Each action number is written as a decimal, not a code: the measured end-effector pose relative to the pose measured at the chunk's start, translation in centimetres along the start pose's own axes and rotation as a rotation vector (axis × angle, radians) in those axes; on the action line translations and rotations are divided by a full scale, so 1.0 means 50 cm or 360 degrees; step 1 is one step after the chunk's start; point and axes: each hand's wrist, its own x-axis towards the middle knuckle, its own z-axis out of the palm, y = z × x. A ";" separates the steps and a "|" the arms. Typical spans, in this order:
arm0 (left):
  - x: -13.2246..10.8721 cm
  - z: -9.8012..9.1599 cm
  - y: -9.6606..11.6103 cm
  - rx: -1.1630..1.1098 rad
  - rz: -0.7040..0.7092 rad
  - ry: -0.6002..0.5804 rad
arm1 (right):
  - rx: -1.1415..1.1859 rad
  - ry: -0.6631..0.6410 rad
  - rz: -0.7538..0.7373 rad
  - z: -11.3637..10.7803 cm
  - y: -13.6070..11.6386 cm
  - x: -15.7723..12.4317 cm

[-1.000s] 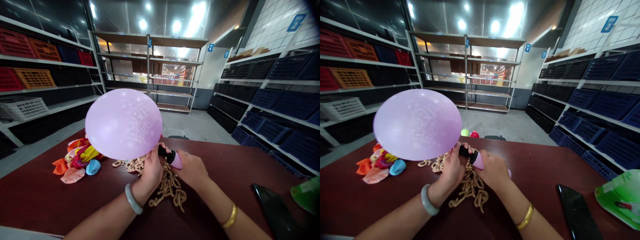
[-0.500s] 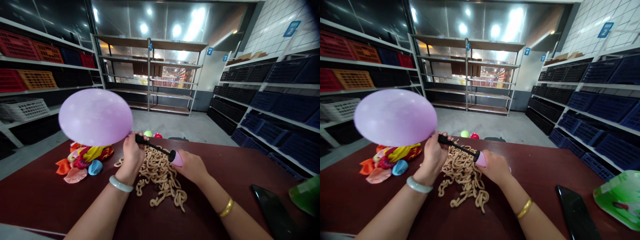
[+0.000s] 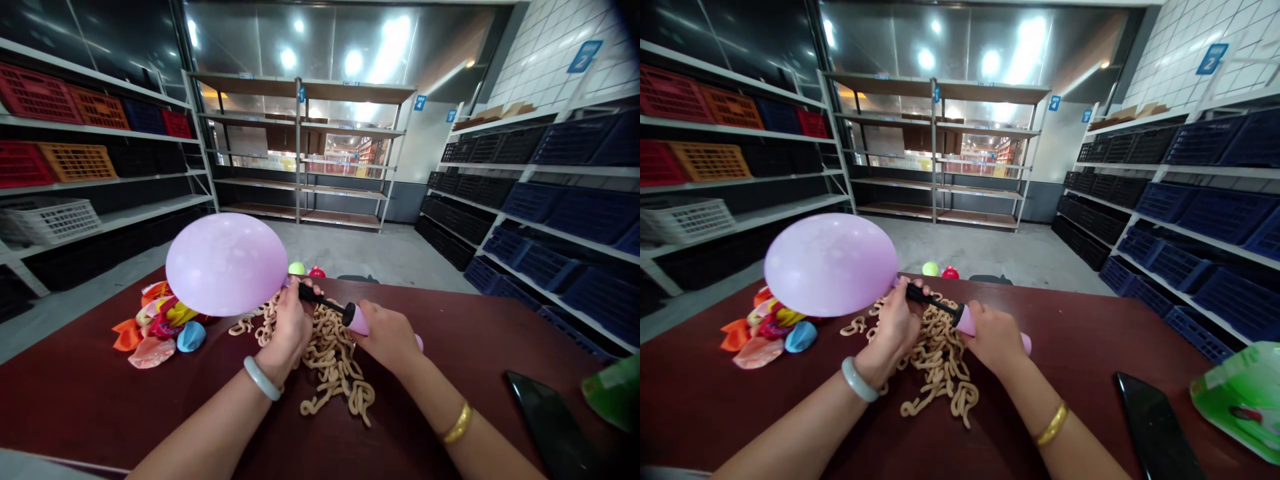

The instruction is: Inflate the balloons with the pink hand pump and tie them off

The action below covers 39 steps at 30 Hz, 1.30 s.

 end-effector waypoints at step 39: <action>0.017 -0.002 0.024 0.0021 0.0100 0.0030 | 0.0047 0.0065 -0.0056 0.003 0.009 0.000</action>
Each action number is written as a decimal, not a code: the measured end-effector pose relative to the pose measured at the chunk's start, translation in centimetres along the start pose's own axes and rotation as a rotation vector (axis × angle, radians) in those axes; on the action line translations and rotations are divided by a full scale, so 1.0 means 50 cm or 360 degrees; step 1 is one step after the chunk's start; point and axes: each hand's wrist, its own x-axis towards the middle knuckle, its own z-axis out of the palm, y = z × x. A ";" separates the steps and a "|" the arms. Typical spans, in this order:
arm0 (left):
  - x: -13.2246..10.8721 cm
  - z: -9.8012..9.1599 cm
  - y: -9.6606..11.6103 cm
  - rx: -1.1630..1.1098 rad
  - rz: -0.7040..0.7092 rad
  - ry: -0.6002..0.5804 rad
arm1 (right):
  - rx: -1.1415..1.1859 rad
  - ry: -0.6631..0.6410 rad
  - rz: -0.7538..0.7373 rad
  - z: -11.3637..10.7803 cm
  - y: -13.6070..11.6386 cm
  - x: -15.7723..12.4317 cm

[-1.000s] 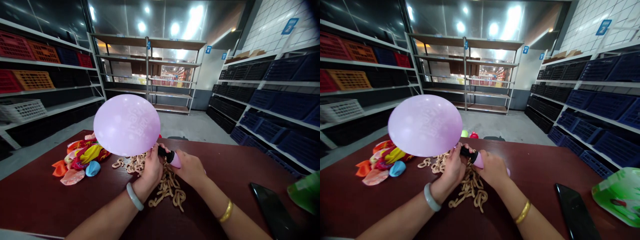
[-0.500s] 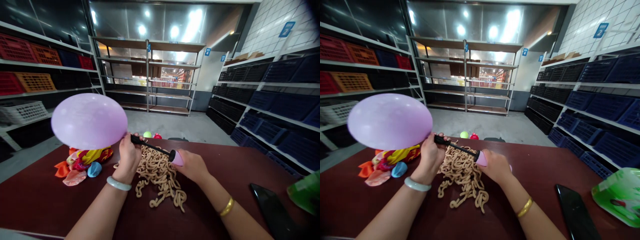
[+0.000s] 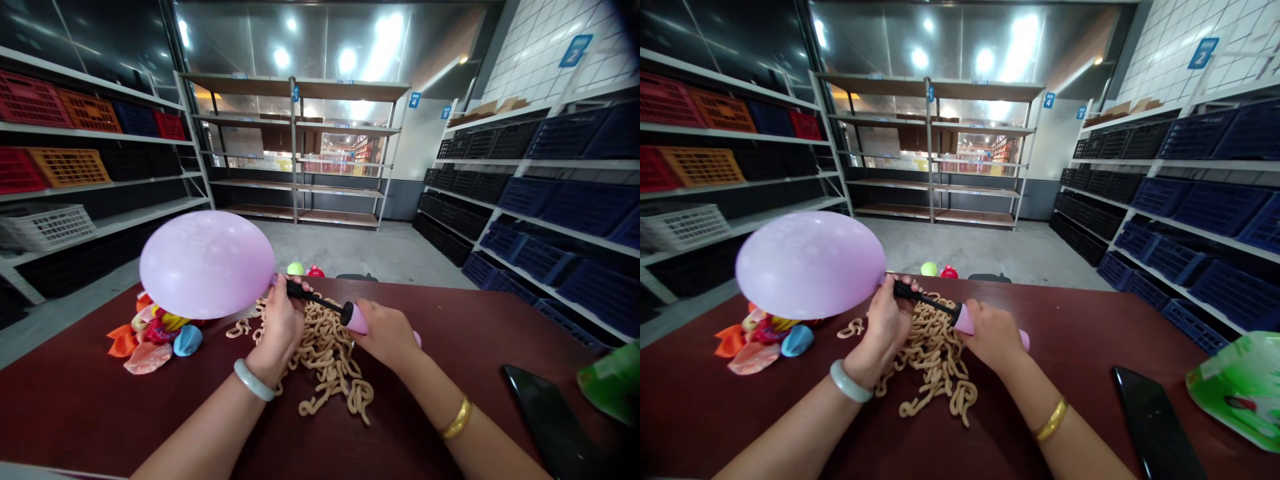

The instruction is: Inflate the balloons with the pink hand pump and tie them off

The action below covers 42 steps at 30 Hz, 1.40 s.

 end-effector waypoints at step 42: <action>-0.017 0.001 -0.021 0.0026 -0.0049 -0.0026 | 0.0028 -0.0108 0.0066 -0.004 -0.015 0.001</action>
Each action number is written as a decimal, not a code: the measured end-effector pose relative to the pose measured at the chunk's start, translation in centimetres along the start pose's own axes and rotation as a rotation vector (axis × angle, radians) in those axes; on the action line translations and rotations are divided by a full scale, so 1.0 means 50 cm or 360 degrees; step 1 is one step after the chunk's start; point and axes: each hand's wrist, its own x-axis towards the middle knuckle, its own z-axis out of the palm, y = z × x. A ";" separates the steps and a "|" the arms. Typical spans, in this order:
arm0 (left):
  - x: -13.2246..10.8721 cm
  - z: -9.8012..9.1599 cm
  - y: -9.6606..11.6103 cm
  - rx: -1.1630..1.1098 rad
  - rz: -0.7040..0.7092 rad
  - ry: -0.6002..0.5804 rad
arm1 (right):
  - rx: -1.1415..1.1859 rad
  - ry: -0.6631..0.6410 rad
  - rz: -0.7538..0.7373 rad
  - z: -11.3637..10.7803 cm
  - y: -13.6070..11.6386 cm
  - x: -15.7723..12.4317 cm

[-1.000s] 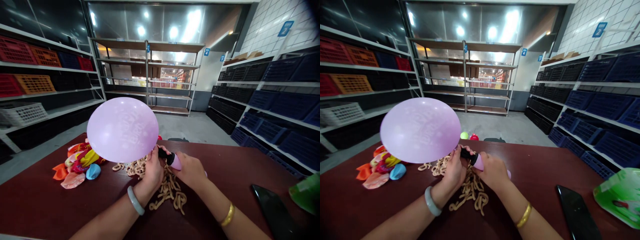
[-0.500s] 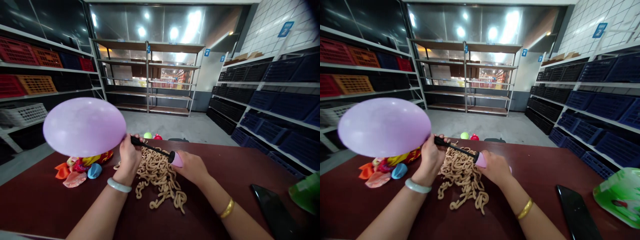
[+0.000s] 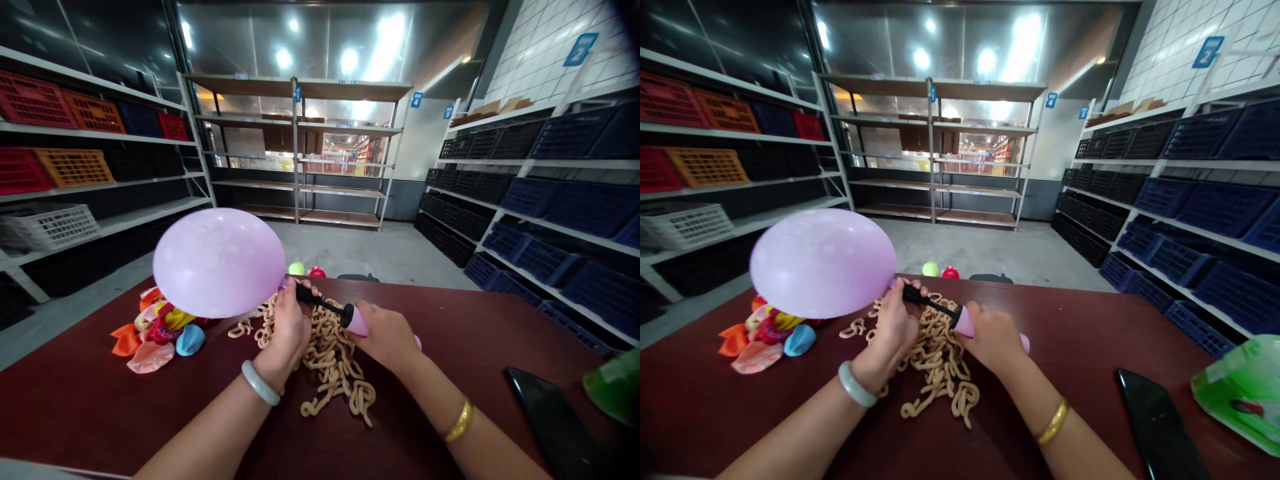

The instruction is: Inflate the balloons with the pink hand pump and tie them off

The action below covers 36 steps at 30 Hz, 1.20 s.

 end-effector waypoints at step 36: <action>0.063 -0.028 0.056 -0.0071 0.0109 0.0148 | -0.0033 0.0089 -0.0103 0.009 0.014 0.000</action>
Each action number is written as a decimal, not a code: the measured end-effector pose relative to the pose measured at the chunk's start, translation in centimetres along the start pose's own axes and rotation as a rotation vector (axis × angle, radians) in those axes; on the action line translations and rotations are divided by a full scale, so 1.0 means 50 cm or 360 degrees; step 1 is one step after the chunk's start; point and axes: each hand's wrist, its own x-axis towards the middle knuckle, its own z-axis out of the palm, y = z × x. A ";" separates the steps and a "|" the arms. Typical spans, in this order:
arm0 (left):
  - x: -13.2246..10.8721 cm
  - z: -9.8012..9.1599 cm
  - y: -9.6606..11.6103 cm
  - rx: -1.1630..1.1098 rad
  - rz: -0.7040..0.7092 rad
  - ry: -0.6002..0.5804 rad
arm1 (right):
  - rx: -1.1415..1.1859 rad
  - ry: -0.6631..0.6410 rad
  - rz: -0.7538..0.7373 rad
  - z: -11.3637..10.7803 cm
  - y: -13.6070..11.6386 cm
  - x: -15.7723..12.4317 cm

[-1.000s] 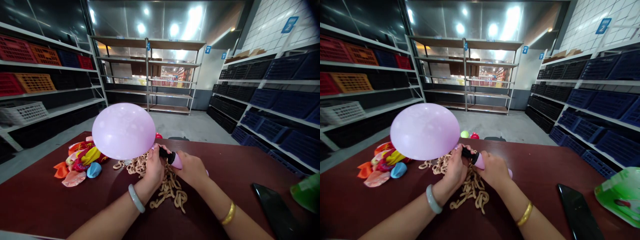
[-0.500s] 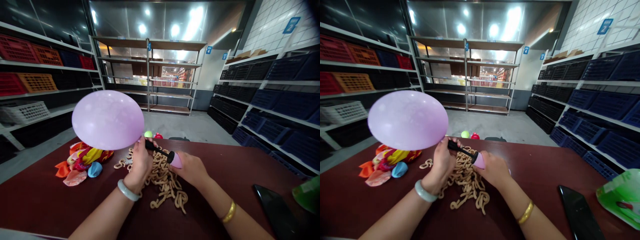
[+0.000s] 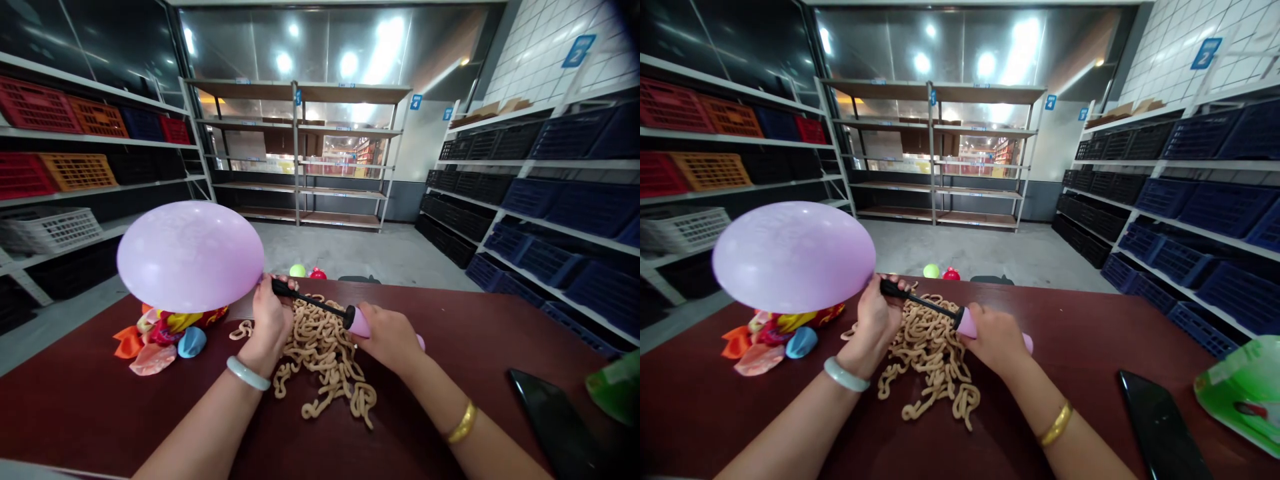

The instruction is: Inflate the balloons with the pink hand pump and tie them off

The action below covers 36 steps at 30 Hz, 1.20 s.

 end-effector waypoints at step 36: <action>-0.105 0.017 -0.086 0.0184 -0.0281 -0.0080 | 0.0136 -0.0126 -0.0159 -0.040 -0.042 -0.008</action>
